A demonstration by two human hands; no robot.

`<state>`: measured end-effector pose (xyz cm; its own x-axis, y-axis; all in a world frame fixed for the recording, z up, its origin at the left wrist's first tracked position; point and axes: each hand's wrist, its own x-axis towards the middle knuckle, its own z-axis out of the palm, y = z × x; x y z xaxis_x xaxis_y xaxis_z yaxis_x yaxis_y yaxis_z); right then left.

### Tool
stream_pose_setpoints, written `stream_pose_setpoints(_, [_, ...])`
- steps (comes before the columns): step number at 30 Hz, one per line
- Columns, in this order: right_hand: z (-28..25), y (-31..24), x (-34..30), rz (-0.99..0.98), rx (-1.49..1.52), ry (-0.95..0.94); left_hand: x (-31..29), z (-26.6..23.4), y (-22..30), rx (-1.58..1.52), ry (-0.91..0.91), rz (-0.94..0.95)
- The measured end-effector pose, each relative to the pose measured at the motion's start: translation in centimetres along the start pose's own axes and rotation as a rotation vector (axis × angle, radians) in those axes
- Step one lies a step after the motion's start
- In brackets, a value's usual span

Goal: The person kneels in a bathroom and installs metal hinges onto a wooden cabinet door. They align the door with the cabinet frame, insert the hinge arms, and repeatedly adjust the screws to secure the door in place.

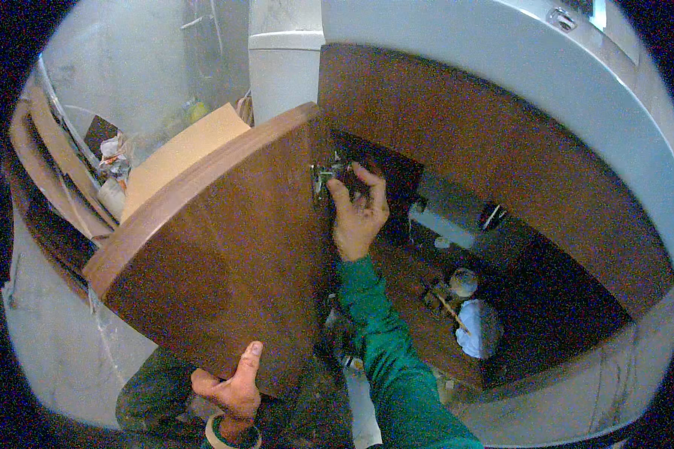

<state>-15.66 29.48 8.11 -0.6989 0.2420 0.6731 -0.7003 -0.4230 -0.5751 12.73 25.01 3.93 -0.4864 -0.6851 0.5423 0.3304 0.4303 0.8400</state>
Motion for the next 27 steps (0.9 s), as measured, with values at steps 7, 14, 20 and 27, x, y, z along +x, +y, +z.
stream_pose_setpoints(7, [-0.6,-0.7,1.3,-0.202,-0.307,-0.047,0.5,1.4,0.8,-0.007,0.147,-0.068])
stream_pose_setpoints(14, [-5.1,-0.8,1.1,-0.249,-0.299,-0.228,0.8,1.5,1.1,0.19,0.133,-0.036])
stream_pose_setpoints(20, [-12.8,0.5,-10.9,0.537,-0.158,-0.05,1.1,0.7,0.9,0.296,0.073,0.06])
stream_pose_setpoints(27, [-15.2,6.1,-20.5,0.771,-0.581,-0.115,1.1,0.6,0.6,0.292,0.106,0.069])
